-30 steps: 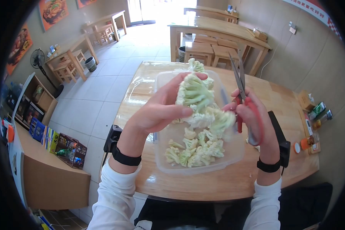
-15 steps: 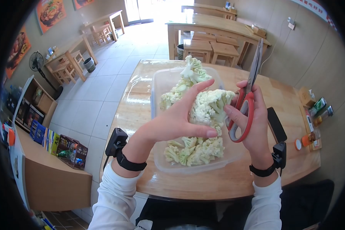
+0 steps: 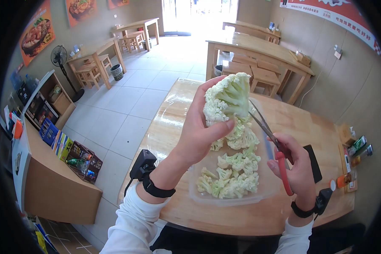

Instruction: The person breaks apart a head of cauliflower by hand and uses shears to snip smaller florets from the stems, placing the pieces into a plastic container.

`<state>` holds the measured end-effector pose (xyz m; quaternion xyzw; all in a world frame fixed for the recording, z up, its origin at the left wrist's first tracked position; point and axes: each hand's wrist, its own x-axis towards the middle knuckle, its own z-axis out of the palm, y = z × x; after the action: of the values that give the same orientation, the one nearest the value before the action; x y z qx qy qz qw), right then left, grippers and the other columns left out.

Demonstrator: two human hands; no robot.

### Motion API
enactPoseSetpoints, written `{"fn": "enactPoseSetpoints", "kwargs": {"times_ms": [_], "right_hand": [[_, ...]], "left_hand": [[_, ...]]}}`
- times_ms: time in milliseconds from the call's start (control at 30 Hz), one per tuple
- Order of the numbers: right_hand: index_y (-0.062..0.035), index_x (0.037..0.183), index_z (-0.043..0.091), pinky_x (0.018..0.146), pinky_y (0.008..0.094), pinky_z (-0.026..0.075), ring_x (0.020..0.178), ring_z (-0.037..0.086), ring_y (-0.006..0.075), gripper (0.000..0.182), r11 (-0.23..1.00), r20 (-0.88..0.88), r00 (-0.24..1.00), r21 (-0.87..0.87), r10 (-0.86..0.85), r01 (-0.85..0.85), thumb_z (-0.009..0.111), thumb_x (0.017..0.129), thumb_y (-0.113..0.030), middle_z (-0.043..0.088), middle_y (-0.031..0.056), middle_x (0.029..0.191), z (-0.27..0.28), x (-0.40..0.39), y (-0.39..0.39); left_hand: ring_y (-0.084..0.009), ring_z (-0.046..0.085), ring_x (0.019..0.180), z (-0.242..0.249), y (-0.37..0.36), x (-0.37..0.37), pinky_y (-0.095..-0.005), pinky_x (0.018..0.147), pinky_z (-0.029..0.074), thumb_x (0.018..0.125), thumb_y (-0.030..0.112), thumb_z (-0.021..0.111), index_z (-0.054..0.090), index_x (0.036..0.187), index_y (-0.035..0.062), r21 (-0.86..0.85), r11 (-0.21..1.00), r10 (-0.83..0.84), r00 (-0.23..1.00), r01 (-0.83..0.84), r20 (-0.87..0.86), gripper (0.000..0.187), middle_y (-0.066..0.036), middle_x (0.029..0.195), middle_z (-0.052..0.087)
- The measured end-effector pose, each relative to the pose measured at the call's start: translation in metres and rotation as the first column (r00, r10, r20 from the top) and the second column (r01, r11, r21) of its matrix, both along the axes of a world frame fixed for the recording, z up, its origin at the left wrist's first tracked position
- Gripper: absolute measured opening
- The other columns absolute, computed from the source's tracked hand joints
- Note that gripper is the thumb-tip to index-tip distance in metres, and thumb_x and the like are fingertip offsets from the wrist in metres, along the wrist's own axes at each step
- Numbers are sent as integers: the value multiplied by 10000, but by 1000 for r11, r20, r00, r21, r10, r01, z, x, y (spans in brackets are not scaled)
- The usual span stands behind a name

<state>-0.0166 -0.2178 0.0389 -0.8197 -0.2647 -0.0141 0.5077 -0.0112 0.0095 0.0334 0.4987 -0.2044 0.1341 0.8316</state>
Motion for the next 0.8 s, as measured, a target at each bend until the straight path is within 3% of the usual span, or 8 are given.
{"fn": "enactPoseSetpoints", "kwargs": {"times_ms": [133,300,367,467,800], "right_hand": [[-29,1120,549,649,211,410,721,482,84,457,1000,111,994,-23,-14,16,709,693,-15,525,9,802,0,-1,4],[-26,1112,559,610,211,399,690,469,88,446,997,107,991,-2,-79,79,707,691,-10,524,19,794,-4,-3,8],[-25,1112,561,599,212,396,682,463,88,446,995,91,991,12,-95,94,706,690,-9,522,21,791,-4,-4,7],[-23,1117,562,589,211,392,669,454,84,442,998,131,990,-33,-54,59,703,698,-9,518,19,779,-3,-5,5],[0,1083,581,548,217,402,601,468,89,344,989,86,991,-97,-102,110,670,752,-30,574,68,764,0,-6,-4]], "left_hand": [[-146,462,1109,-3,-2,3,-298,949,378,698,-8,587,308,1323,49,44,999,8,998,-11,60,687,-82,1196,467],[-157,451,1117,-6,-5,4,-301,954,371,682,-2,591,313,1315,46,141,987,66,993,-79,94,693,-86,1197,454],[-167,438,1126,-6,-6,3,-304,959,365,660,6,594,315,1310,41,248,932,213,954,-263,211,708,-92,1203,434],[-182,421,1141,-8,-8,4,-313,970,353,636,22,599,323,1303,37,241,912,270,929,-331,253,721,-99,1211,417],[-178,395,1172,-19,-3,11,-314,990,331,581,-5,600,337,1286,60,421,812,241,888,-405,390,755,-80,1229,381]]}}
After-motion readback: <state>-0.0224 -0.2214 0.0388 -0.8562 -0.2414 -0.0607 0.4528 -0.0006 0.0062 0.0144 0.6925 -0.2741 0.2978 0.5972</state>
